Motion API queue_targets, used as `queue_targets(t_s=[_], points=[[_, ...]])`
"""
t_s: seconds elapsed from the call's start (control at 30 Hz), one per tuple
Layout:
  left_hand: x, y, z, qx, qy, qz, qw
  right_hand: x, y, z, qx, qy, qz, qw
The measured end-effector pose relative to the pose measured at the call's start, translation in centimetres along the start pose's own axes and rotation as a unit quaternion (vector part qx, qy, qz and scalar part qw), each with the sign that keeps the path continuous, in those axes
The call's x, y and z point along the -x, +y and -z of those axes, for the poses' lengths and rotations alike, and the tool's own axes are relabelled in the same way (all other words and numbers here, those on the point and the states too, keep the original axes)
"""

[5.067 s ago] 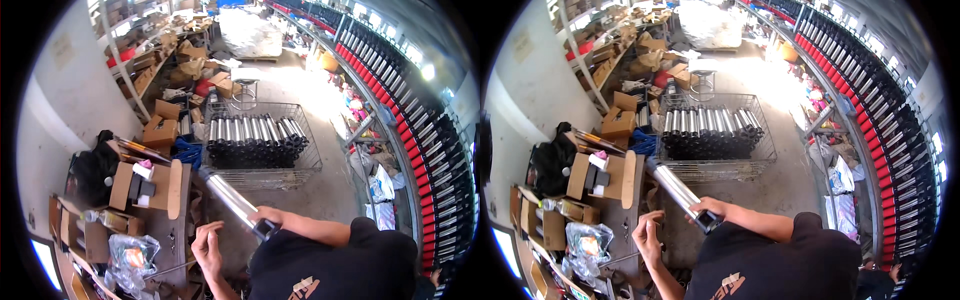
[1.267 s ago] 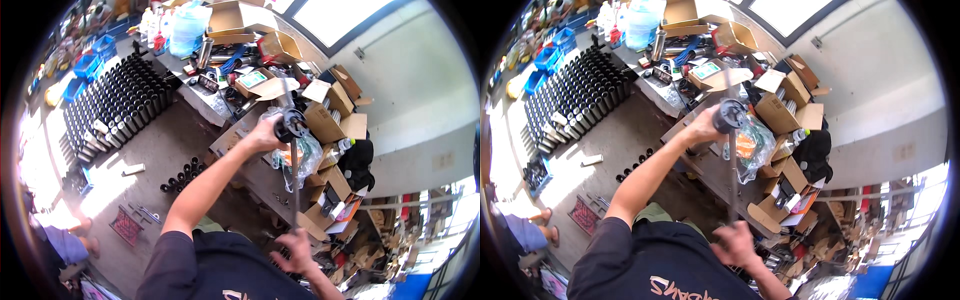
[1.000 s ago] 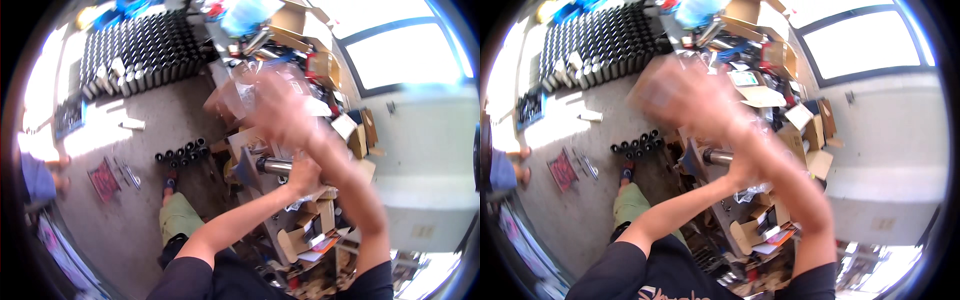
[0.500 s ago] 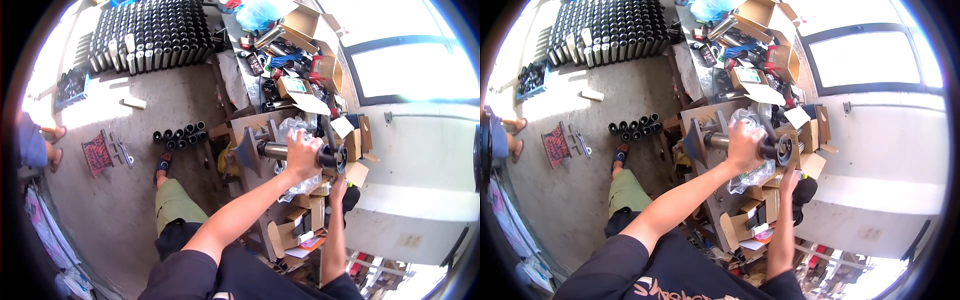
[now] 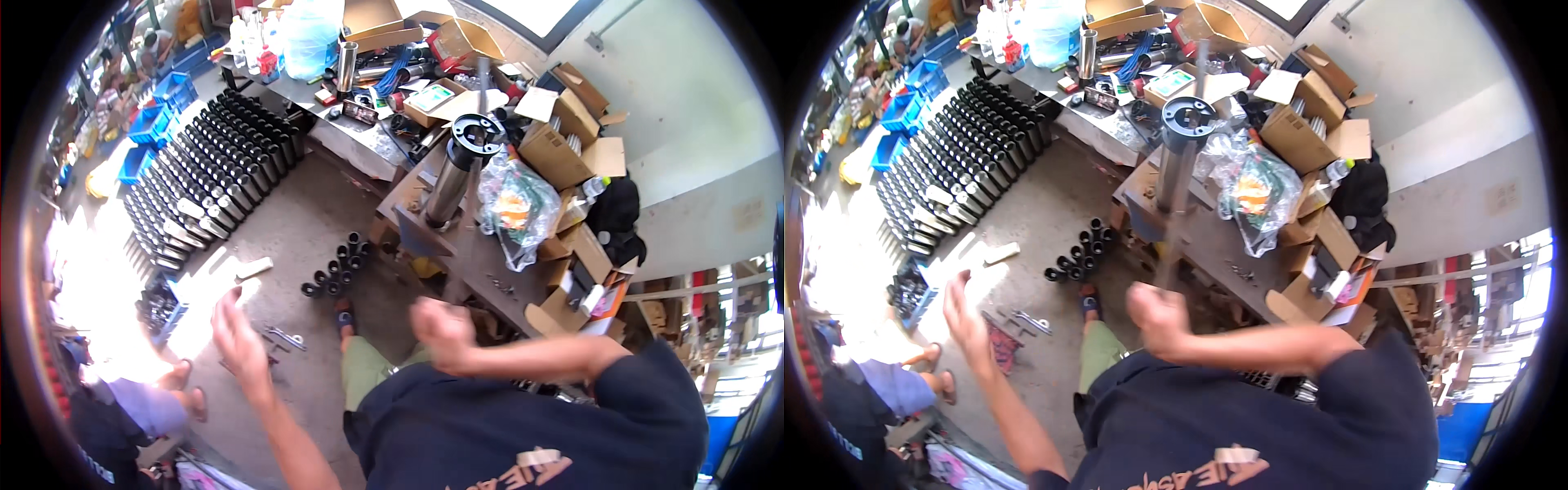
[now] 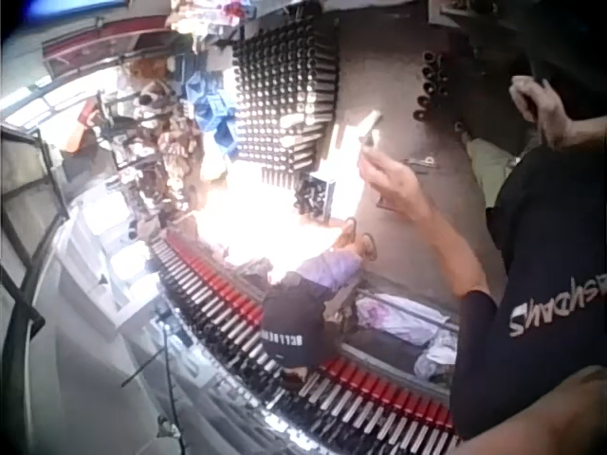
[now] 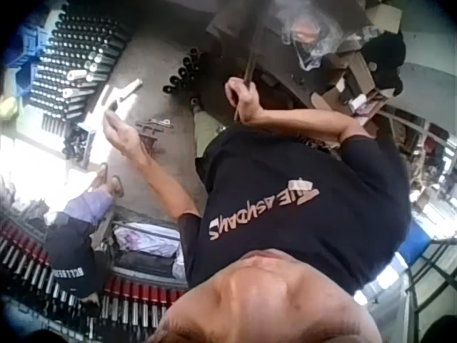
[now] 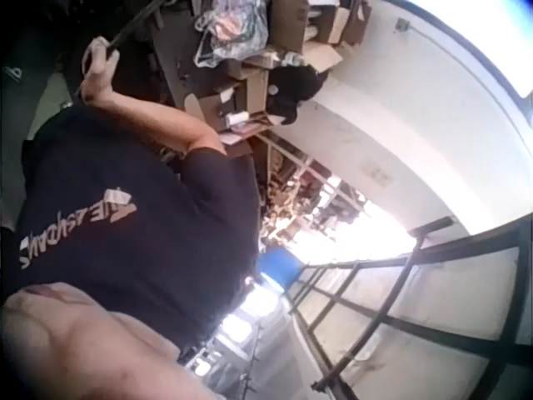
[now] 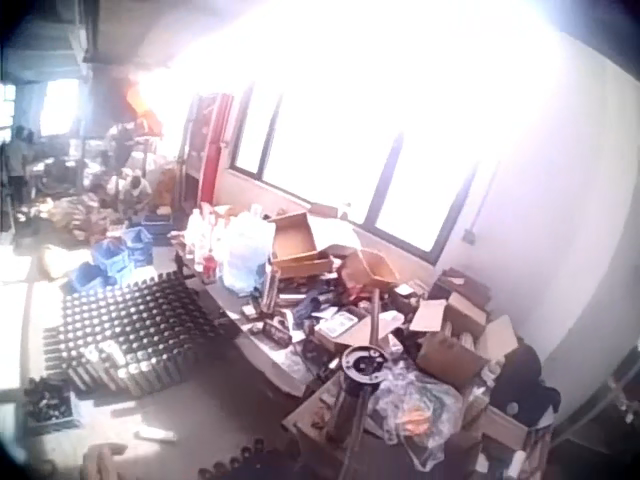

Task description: The person assembles metal components by inserting a rod through a large cylinder and tightening it, then places the finished part into a cart and wipes another component with a cloth.

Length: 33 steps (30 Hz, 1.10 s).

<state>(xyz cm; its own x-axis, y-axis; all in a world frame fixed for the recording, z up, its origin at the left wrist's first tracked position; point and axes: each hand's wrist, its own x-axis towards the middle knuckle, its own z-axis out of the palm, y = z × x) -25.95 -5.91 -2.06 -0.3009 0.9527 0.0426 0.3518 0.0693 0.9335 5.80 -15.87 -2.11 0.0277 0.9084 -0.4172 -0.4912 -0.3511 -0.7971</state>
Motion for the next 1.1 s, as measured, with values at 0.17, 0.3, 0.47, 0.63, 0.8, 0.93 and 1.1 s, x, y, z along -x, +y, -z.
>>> queue_targets(t_s=[0.17, 0.3, 0.47, 0.63, 0.8, 0.93, 1.1], points=[[-0.4, 7.4, -5.7, -0.020, -0.082, -0.147, 0.985, -25.4, 1.5, -19.2, 0.100, 0.269, 0.274, 0.918], [-7.5, 4.3, -13.1, -0.149, -0.090, -0.270, 0.947, -22.7, -2.0, -14.7, 0.361, 0.038, 0.028, 0.931], [-9.0, 3.4, -15.9, -0.353, 0.004, -0.347, 0.869, -11.0, -21.6, 4.5, 0.554, 0.328, 0.573, 0.507], [-6.7, 16.0, -22.4, -0.368, -0.098, -0.383, 0.842, -13.9, -37.2, 16.3, 0.832, 0.282, 0.303, 0.369], [-9.7, 21.8, -25.7, -0.434, -0.012, -0.481, 0.762, -16.0, -32.9, 25.6, 0.793, 0.305, 0.278, 0.448], [-10.6, 21.3, -27.4, -0.379, 0.060, -0.589, 0.711, -15.6, -30.2, 26.7, 0.748, 0.418, 0.253, 0.450], [-18.3, 19.5, -29.1, -0.238, 0.004, -0.673, 0.700, -7.6, -22.6, 19.6, 0.745, 0.509, 0.193, 0.386]])
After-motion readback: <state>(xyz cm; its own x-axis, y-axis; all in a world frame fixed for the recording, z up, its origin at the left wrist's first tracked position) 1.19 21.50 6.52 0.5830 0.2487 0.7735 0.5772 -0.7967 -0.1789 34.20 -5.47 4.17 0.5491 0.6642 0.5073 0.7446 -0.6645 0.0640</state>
